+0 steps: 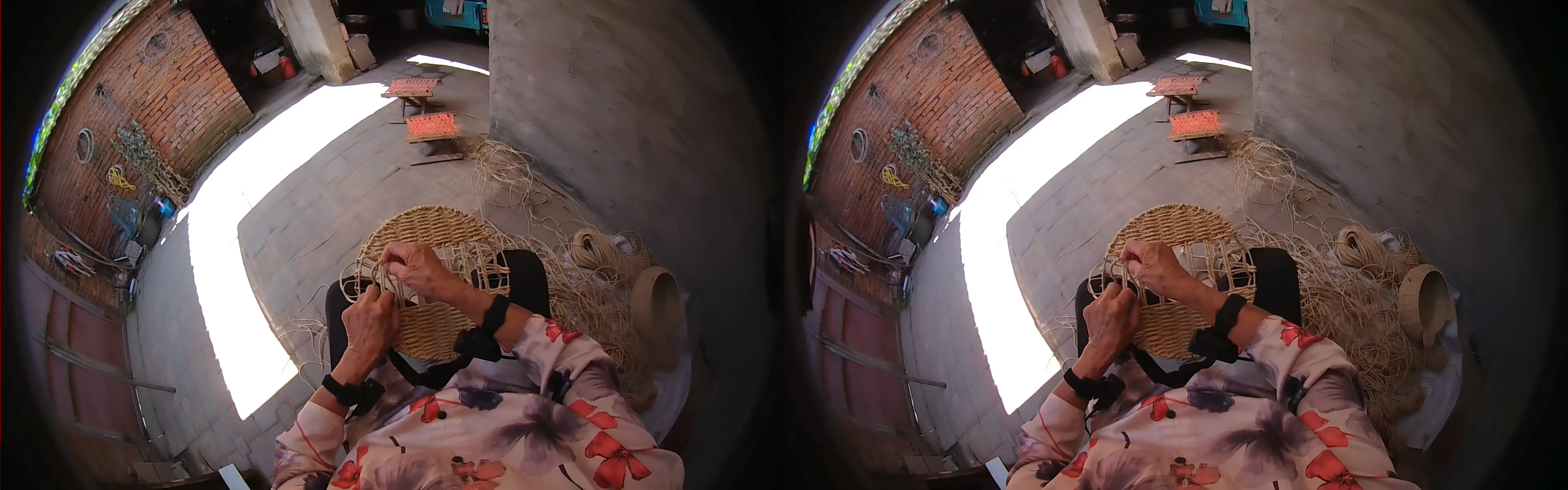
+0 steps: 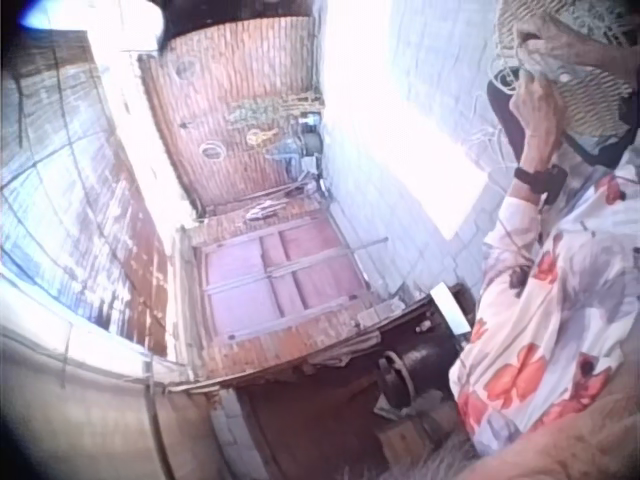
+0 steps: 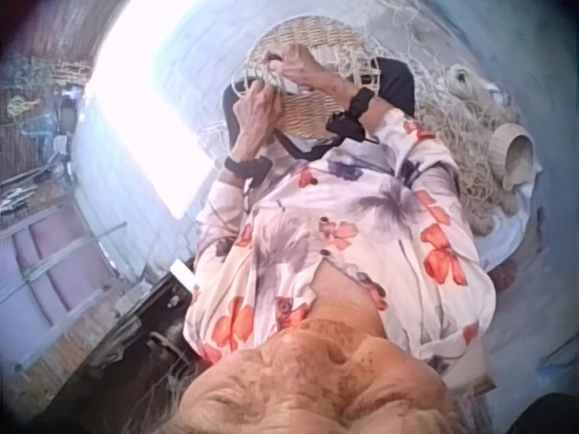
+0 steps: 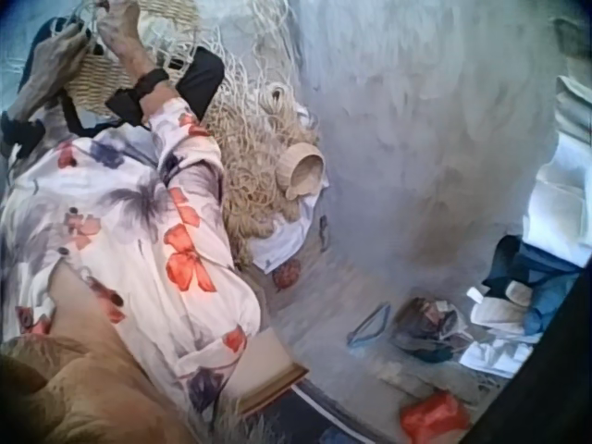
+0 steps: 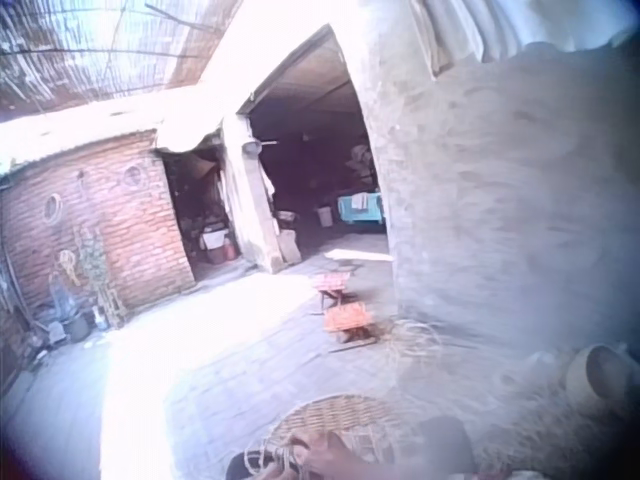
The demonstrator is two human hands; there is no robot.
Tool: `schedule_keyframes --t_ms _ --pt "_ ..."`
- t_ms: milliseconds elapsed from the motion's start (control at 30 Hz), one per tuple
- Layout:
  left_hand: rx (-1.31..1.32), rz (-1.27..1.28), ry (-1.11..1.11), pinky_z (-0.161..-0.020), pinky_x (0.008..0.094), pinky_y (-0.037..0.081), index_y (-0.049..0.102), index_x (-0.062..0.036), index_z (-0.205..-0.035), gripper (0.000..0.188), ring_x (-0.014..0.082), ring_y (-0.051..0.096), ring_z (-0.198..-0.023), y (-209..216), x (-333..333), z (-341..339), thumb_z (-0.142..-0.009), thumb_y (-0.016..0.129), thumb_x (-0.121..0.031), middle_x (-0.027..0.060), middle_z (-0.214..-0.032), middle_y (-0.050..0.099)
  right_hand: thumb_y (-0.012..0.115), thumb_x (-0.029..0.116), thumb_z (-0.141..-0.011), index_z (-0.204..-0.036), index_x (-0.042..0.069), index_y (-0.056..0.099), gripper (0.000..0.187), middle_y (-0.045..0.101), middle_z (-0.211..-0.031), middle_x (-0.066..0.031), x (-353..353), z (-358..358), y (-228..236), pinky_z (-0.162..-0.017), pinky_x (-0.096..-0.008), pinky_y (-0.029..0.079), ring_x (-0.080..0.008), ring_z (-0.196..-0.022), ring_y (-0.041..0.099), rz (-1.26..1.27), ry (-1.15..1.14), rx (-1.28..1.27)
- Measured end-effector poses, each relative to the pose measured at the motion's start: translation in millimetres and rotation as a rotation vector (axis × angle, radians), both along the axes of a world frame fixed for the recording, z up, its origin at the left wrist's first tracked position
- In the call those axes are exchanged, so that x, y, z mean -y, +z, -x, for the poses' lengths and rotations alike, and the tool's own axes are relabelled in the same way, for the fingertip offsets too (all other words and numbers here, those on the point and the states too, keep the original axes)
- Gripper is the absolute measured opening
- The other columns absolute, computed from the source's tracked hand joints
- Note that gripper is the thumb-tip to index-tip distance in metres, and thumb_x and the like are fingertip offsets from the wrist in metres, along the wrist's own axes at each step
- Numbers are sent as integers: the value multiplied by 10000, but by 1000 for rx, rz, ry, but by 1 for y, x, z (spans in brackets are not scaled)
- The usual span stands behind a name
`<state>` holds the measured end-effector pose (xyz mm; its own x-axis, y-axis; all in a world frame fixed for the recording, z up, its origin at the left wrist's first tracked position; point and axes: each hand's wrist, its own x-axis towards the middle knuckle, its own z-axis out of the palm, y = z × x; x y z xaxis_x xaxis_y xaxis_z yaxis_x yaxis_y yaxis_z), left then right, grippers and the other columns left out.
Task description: The recorder is weaving thin wooden or bamboo strips into a circular basket base.
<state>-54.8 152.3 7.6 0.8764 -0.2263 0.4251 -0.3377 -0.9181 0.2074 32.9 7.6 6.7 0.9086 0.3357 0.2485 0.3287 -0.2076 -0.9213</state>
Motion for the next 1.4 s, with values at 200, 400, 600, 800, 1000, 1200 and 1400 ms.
schedule_keyframes --t_ms 200,400,600,800,1000,1200,1400 --pt "-91 24 -58 -609 430 443 625 -51 -761 95 312 586 -708 2 -7 4 -811 618 -131 103 -759 513 580 66 -803 -990 30 646 201 668 -894 -222 -21 27 1 -727 -480 516 -393 -839 661 691 -126 244" --pt "-109 48 -47 -625 422 443 635 -42 -776 94 318 581 -715 8 -3 5 -824 614 -119 107 -771 511 602 95 -802 -1082 -8 534 306 640 -882 -221 -10 38 -31 -721 -519 510 -407 -805 655 337 -121 131" --pt "-103 155 -82 -618 400 498 671 -79 -800 39 277 625 -745 17 10 1 -808 680 -115 80 -762 563 602 88 -793 -927 34 535 159 645 -872 -200 80 64 -27 -666 -492 517 -394 -750 651 501 -372 196" --pt "-62 144 -290 -569 409 476 675 -96 -802 62 287 616 -665 -2 20 -12 -790 696 -154 77 -721 563 650 176 -839 -859 15 588 174 643 -732 -178 112 49 -10 -643 -399 525 -318 -698 662 214 -339 -116" --pt "-80 2 -219 -538 431 474 619 -71 -753 137 306 618 -639 -6 37 -16 -835 649 -177 95 -721 565 615 153 -854 -891 27 634 133 662 -753 -162 62 3 -10 -660 -405 526 -306 -696 665 -288 -28 -164" --pt "-175 1 -218 -591 441 466 657 -78 -811 104 329 606 -682 -10 31 -14 -837 628 -175 118 -752 549 585 101 -812 -923 -11 645 169 674 -866 -216 35 26 -17 -712 -508 529 -410 -763 668 591 -146 292" --pt "-194 66 -238 -624 440 467 677 -79 -819 81 327 601 -716 -1 33 -9 -826 646 -154 124 -781 548 604 97 -819 -1084 -5 534 292 659 -846 -218 47 38 -37 -677 -510 524 -399 -771 674 456 -145 251"
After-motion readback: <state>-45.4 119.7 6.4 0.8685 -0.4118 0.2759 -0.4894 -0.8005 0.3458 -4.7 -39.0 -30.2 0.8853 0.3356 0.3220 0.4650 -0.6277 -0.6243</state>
